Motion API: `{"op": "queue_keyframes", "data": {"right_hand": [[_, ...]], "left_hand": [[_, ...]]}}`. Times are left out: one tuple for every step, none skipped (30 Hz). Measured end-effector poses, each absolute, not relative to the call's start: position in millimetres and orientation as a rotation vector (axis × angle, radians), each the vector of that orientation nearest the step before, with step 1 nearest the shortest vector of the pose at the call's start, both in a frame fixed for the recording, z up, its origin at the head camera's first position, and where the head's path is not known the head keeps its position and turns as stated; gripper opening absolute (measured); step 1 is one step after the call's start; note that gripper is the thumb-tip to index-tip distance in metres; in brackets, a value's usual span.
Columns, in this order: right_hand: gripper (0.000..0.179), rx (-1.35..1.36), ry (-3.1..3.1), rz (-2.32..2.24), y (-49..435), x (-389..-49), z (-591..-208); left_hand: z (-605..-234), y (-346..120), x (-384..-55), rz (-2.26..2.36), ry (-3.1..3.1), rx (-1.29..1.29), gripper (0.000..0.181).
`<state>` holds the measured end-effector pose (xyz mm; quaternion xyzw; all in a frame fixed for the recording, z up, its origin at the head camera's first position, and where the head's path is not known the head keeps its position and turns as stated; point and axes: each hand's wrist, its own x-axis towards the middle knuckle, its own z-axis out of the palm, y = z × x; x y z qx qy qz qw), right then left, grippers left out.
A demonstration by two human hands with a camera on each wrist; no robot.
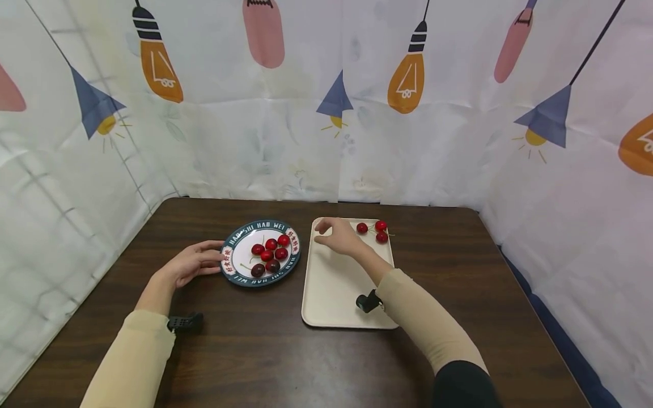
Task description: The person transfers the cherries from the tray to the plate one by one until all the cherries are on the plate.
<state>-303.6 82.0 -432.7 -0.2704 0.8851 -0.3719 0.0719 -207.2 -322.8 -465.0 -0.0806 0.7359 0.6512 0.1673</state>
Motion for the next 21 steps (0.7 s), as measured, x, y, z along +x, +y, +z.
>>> {"op": "queue_keyframes", "data": {"right_hand": [[0.027,-0.811,2.659,-1.119,85.6,-303.4,-431.7],[0.028,-0.810,2.656,-1.122,89.3,-303.2,-430.8],[0.028,-0.805,2.655,-1.126,93.0,-303.0,-429.9],[0.029,-0.802,2.655,-1.126,96.8,-302.9,-429.0],[0.029,-0.801,2.657,-1.126,100.6,-303.4,-428.8],[0.029,-0.794,2.657,-1.128,104.4,-303.4,-428.1],[0.029,-0.787,2.658,-1.132,108.1,-303.5,-427.5],[0.029,-0.776,2.660,-1.132,111.9,-303.5,-427.2],[0.029,-0.771,2.662,-1.133,115.8,-303.9,-427.1],[0.029,-0.762,2.664,-1.135,119.6,-303.9,-426.8],[0.030,-0.750,2.666,-1.136,123.5,-303.8,-426.7],[0.030,-0.740,2.668,-1.140,127.3,-303.0,-426.1],[0.031,-0.732,2.669,-1.146,131.2,-302.5,-426.1],[0.031,-0.725,2.672,-1.152,135.2,-302.8,-426.8],[0.032,-0.713,2.677,-1.161,139.2,-302.5,-427.1],[0.032,-0.698,2.681,-1.169,143.2,-302.2,-427.6],[0.032,-0.687,2.685,-1.179,146.9,-301.9,-428.2],[0.032,-0.679,2.692,-1.185,150.7,-301.9,-429.0],[0.032,-0.668,2.697,-1.194,154.1,-302.1,-429.9],[0.031,-0.653,2.705,-1.200,157.4,-302.4,-430.8],[0.030,-0.643,2.716,-1.200,160.2,-302.4,-431.1]], "left_hand": [[-464.6,-322.8,-207.0,1.854,2.093,-0.228,0.069],[-464.4,-323.0,-207.0,1.856,2.092,-0.227,0.068],[-464.0,-323.1,-207.1,1.857,2.093,-0.226,0.068],[-463.6,-323.1,-207.1,1.859,2.091,-0.224,0.068],[-463.1,-323.2,-207.3,1.865,2.086,-0.229,0.068],[-462.8,-323.1,-207.5,1.872,2.083,-0.234,0.067],[-462.4,-323.0,-207.6,1.876,2.080,-0.233,0.067],[-462.3,-323.0,-207.6,1.881,2.078,-0.235,0.066],[-462.3,-323.0,-207.6,1.883,2.076,-0.233,0.067],[-462.3,-322.7,-207.4,1.888,2.072,-0.234,0.067],[-462.5,-322.6,-207.1,1.890,2.069,-0.234,0.067],[-462.7,-322.5,-206.9,1.891,2.067,-0.235,0.067],[-462.9,-322.4,-206.5,1.890,2.065,-0.234,0.067],[-463.1,-322.2,-206.3,1.892,2.062,-0.235,0.067],[-463.2,-322.0,-206.1,1.892,2.062,-0.233,0.067],[-463.3,-321.7,-206.0,1.893,2.062,-0.230,0.067],[-463.6,-321.7,-206.0,1.893,2.062,-0.227,0.067],[-463.8,-321.6,-206.0,1.894,2.063,-0.226,0.067],[-463.8,-321.5,-205.9,1.893,2.066,-0.224,0.067],[-464.1,-321.7,-205.9,1.892,2.068,-0.222,0.067],[-464.4,-322.0,-205.8,1.891,2.070,-0.225,0.067]]}}
